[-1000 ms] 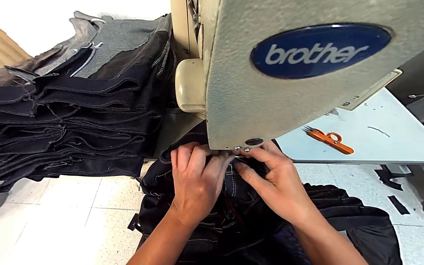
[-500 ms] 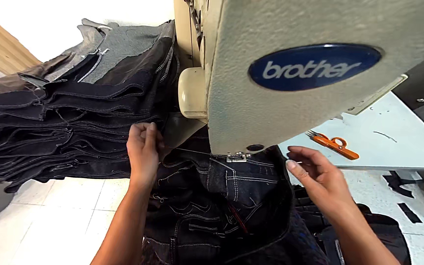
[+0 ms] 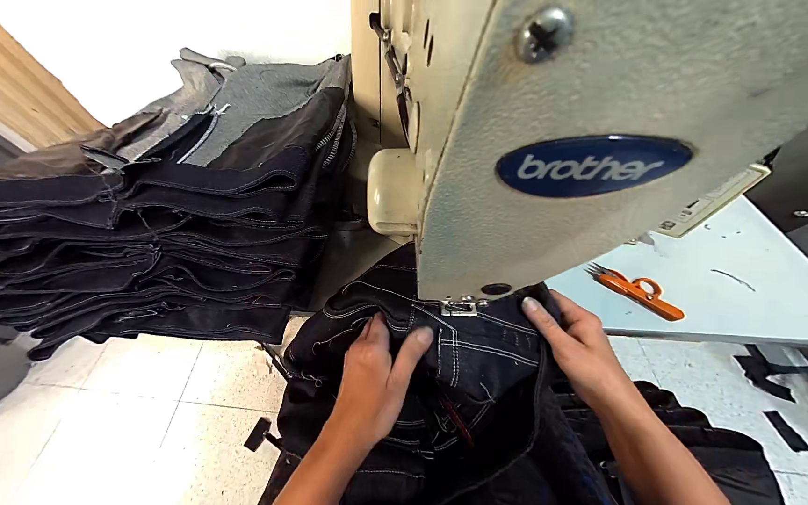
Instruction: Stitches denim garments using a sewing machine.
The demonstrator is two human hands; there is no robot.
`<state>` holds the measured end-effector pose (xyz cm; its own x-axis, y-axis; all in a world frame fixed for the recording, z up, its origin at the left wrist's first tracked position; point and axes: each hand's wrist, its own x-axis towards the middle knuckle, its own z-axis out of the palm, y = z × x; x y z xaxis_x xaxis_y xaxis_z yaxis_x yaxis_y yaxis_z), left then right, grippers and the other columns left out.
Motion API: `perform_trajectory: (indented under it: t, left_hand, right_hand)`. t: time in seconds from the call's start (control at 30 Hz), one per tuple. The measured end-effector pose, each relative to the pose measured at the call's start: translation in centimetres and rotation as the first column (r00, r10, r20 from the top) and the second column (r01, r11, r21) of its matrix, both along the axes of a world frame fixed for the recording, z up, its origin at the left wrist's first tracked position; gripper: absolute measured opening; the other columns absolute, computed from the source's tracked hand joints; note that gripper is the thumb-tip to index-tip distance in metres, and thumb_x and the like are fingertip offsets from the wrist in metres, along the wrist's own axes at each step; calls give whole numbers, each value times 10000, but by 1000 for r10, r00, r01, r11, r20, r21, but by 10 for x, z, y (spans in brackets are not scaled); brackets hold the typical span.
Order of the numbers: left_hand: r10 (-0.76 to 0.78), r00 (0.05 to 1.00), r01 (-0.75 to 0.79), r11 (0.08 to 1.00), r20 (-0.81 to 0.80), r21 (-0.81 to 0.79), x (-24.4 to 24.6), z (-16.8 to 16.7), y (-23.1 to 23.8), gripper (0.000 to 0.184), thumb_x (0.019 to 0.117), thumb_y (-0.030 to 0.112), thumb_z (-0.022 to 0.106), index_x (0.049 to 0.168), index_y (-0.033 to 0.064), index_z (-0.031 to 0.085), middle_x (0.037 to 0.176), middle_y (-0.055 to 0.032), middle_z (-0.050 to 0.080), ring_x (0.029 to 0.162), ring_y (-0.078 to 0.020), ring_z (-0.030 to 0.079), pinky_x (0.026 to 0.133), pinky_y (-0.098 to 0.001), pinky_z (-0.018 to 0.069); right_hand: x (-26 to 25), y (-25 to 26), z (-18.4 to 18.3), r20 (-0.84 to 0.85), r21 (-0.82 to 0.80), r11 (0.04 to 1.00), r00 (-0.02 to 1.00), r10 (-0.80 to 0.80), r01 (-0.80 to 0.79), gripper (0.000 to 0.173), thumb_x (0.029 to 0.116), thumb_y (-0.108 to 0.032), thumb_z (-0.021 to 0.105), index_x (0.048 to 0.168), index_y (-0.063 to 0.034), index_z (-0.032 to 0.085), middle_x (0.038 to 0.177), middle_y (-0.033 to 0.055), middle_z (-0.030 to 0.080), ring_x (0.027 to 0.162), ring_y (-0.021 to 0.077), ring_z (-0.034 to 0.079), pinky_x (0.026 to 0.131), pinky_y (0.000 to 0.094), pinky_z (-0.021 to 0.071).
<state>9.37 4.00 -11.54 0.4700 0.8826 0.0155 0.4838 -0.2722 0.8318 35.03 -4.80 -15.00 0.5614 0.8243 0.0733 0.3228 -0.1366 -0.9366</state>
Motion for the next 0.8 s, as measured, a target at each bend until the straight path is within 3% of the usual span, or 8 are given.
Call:
perform_trajectory:
  t: [0.07,0.13,0.27,0.43,0.8]
  left_hand:
    - [63,995,-69,994,76,79,12,2,9,530,988,534,535,983,38,721,786,-51,665,764,-153,659,708,-391,538]
    - [78,989,-96,985,122,145,19,2,17,383,979,433,577,837,102,707,657,27,593,634,-80,599,598,-321,493]
    - [63,967,-92,990,247,106,18,-5,29,269,948,365,625,784,166,703,628,84,607,600,-26,605,559,-277,506]
    - [34,942,-63,995,333,79,16,-9,25,256,946,316,636,767,143,696,642,94,622,611,22,606,573,-195,502]
    - [45,952,-76,993,302,93,13,-5,22,285,939,352,655,737,154,689,620,119,599,575,56,564,540,-162,462]
  right_hand:
    - [10,8,7,112,38,998,992,-62,58,255,1010,-311,580,1016,-79,686,764,-36,657,672,34,632,637,300,554]
    - [21,20,17,209,87,991,971,-117,100,268,982,-335,591,981,-86,692,736,-51,638,652,18,607,622,304,525]
    - [27,43,30,254,134,984,956,-145,113,219,973,-348,615,964,-138,677,725,-102,602,644,-42,568,616,224,486]
    - [18,30,18,234,56,991,963,-135,125,273,983,-410,584,913,-158,661,675,-119,567,608,-52,551,574,211,471]
    - [17,33,22,241,63,990,960,-140,128,257,973,-408,607,836,-192,633,624,-152,531,551,-94,510,513,145,419]
